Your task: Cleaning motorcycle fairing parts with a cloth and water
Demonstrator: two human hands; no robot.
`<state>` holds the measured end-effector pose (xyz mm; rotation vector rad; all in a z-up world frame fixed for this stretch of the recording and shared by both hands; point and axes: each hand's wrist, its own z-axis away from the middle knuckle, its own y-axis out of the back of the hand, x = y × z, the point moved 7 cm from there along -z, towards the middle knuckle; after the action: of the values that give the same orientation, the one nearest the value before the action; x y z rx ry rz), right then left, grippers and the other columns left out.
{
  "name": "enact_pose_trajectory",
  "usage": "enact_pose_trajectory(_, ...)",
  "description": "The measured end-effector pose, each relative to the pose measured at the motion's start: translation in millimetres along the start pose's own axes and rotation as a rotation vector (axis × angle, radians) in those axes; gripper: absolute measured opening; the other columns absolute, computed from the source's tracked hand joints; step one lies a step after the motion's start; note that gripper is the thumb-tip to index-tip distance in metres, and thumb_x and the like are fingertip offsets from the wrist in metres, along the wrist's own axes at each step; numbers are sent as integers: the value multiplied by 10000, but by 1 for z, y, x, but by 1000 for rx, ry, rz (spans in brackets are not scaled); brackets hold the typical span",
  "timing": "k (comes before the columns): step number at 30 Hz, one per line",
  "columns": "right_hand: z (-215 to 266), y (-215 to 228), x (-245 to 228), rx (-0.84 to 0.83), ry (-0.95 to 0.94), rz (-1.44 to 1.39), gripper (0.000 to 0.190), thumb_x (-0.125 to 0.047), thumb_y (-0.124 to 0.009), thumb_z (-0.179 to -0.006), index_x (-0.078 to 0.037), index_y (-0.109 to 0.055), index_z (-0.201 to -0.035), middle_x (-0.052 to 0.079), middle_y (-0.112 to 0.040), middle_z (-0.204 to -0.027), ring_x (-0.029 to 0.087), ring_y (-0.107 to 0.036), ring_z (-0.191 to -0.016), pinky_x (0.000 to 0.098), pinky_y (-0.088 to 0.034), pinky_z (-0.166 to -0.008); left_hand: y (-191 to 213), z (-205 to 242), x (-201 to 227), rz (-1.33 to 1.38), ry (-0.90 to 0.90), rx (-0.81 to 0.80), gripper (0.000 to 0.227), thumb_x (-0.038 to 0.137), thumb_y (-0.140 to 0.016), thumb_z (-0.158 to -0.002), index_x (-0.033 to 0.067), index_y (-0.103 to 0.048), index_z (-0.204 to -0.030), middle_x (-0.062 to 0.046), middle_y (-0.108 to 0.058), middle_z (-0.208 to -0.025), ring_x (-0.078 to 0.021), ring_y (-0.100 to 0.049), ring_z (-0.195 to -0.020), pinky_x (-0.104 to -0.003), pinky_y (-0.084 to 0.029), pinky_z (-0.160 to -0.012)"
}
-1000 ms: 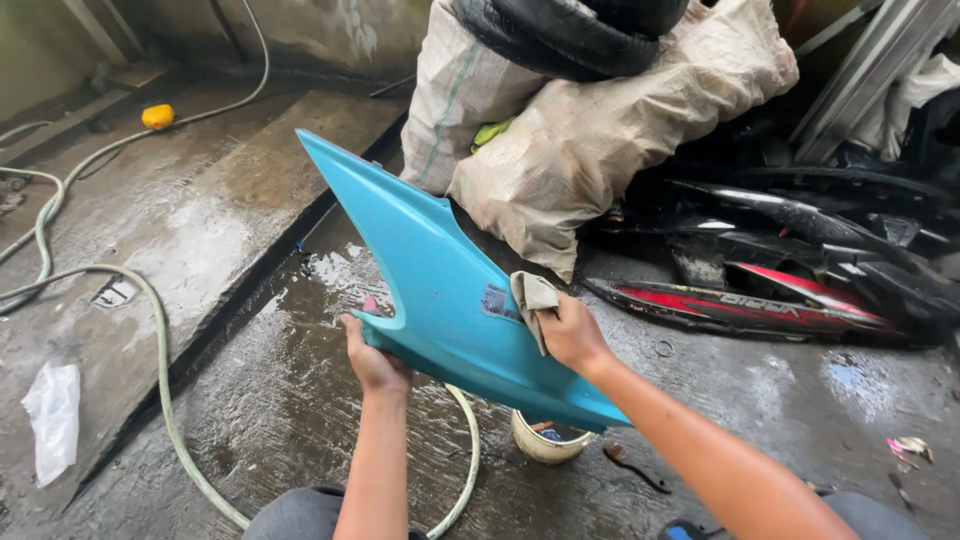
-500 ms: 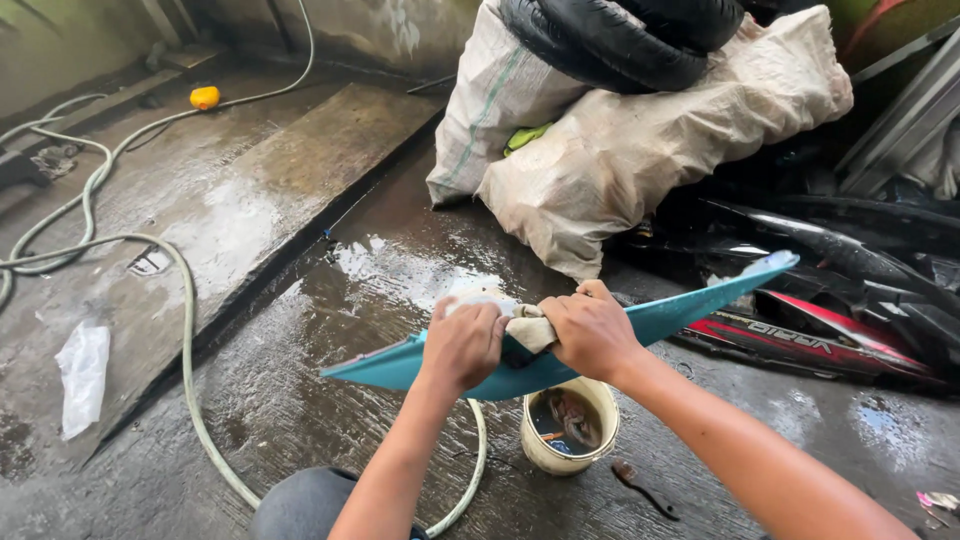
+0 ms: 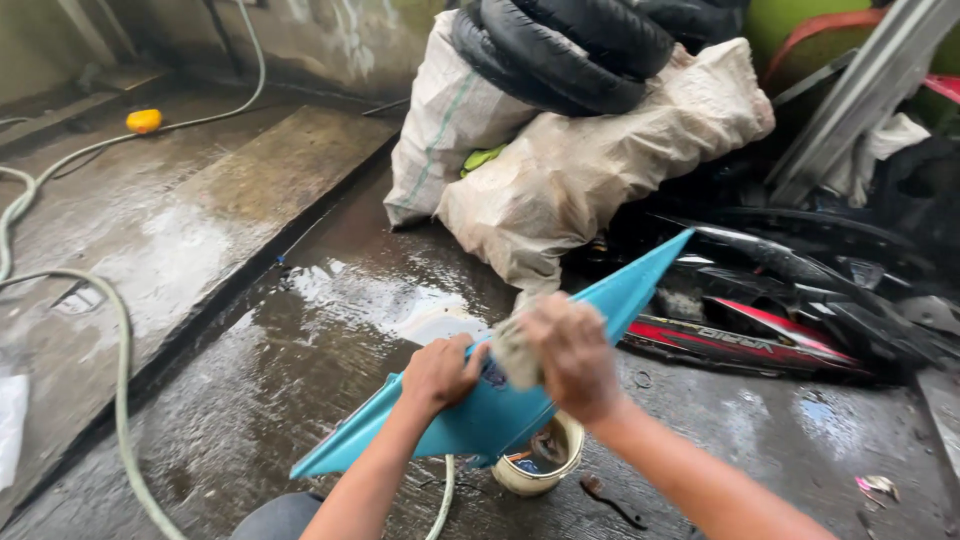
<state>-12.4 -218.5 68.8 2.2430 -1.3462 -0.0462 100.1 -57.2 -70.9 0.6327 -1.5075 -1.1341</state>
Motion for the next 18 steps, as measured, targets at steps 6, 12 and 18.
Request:
enact_pose_trajectory(6, 27, -16, -24, -347, -65, -133, 478, -177, -594, -882, -15, -596, -1331, 144, -560, -1451, 373, -478, -1383, 501, -310, -1177, 0, 23, 17, 133, 16, 122, 516, 573, -429, -972, 170, -725, -1102, -165, -747, -1023, -396, -671, -964, -493, -520, -850)
enact_pose_trajectory(12, 27, -15, -3, -314, -87, -118, 492, -199, -644, -872, -33, -630, -1335, 92, -585, -1445, 376, -458, -1405, 516, -285, -1190, -4, 19, 25, 197, -24, 183, 493, 501, -412, -996, 77, -637, -881, -209, -729, -858, -462, -650, -797, -556, -488, -750)
enact_pose_trajectory(18, 30, -16, 32, -304, -164, -45, 491, -225, -715, -861, -90, -638, -1326, 50, -592, -1462, 345, -431, -1436, 524, -220, -1230, -8, 17, 23, 191, 3, 110, 535, 552, -349, -994, 99, -626, -927, -189, -747, -871, -424, -682, -796, -544, -509, -772)
